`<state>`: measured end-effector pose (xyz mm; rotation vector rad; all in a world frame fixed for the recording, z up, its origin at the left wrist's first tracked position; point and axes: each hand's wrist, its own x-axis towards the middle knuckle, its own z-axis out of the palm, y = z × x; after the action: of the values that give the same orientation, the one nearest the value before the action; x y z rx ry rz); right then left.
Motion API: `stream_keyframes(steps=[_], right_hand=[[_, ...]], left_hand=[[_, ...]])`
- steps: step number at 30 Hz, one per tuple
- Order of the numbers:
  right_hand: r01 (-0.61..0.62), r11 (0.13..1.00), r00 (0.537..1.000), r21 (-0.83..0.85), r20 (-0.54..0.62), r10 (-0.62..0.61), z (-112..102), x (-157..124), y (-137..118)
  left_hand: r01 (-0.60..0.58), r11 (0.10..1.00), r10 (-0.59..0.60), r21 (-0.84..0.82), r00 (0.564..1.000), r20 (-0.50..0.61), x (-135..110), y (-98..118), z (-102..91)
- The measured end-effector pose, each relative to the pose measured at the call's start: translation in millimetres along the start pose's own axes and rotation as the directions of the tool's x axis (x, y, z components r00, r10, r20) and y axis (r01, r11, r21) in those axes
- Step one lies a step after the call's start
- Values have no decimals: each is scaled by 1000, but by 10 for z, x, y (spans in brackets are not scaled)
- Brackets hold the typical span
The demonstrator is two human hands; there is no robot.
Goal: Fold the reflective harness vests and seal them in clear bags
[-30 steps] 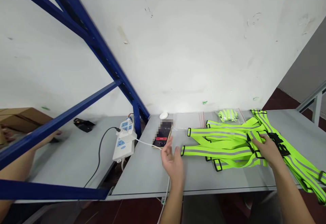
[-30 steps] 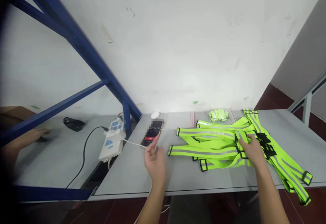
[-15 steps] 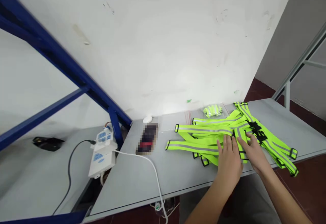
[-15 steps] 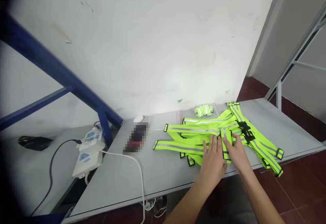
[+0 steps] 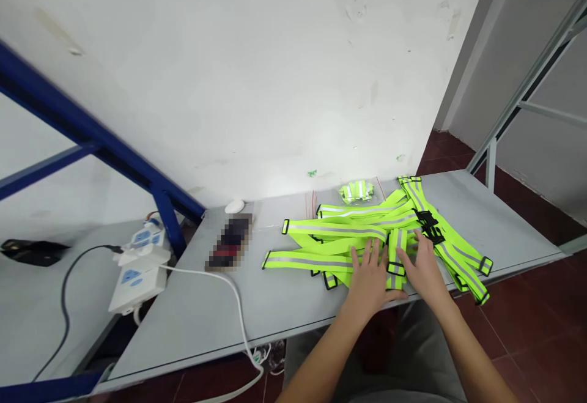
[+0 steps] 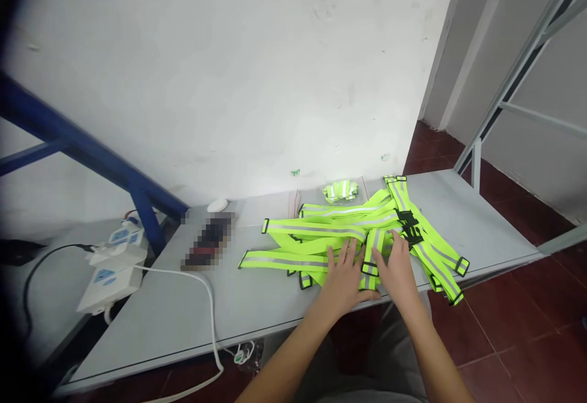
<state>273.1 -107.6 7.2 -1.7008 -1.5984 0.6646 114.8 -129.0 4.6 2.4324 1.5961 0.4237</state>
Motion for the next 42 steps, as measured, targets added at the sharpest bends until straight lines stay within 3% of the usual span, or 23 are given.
stream_keyframes(steps=[3,5,7,9,11,13,15,17,19,21,24,27,30,34,38,40,42], right_hand=[[242,964,963,-110,151,-224,-80,-116,77],[336,933,918,-127,265,-295,-144,-173,100],[364,921,913,-140,248,-323,-184,-168,110],[353,927,930,-130,161,-331,-198,-89,101],[265,961,964,-80,49,-261,-194,52,63],[91,994,994,60,-72,-87,-183,225,5],[-47,972,986,232,-145,83,-165,389,-53],[-76,920,978,385,-151,144,-140,503,-86],[-39,890,981,455,-151,120,-109,540,-82],[-6,912,989,409,-133,66,-87,505,-48],[34,988,999,150,30,-38,-93,395,16],[135,991,971,10,196,-135,-132,322,50],[170,985,950,-30,272,-155,-157,302,63],[122,990,953,-67,288,-97,-174,274,110],[108,993,940,-44,330,-87,-269,277,156],[126,992,946,-32,306,-111,-335,332,135],[176,984,962,-20,217,-167,-370,429,83]], left_hand=[[-8,1000,8,-1,1000,-1,10,-13,27],[-8,1000,8,0,1000,-7,5,-25,24],[-9,1000,8,-9,1000,-21,-6,-35,15],[-14,999,13,-37,1000,-25,-20,-44,9],[-15,998,13,-69,999,-29,-33,-53,6],[-7,995,4,-100,999,-37,-41,-60,8],[18,992,-24,-124,998,-49,-43,-64,9],[49,989,-59,-142,996,-65,-36,-61,-1],[56,986,-69,-157,994,-83,-26,-52,-30],[31,985,-48,-169,994,-97,-15,-41,-77],[-44,981,31,-190,997,-67,4,-42,-158],[-107,953,107,-284,994,-16,55,-71,-207],[-78,887,71,-455,997,-32,151,-108,-208],[-7,762,14,-647,1000,5,252,-132,-173],[23,674,-18,-738,1000,15,245,-145,-166],[30,688,-6,-725,999,36,237,-155,-185],[43,761,43,-647,992,117,244,-165,-210]])
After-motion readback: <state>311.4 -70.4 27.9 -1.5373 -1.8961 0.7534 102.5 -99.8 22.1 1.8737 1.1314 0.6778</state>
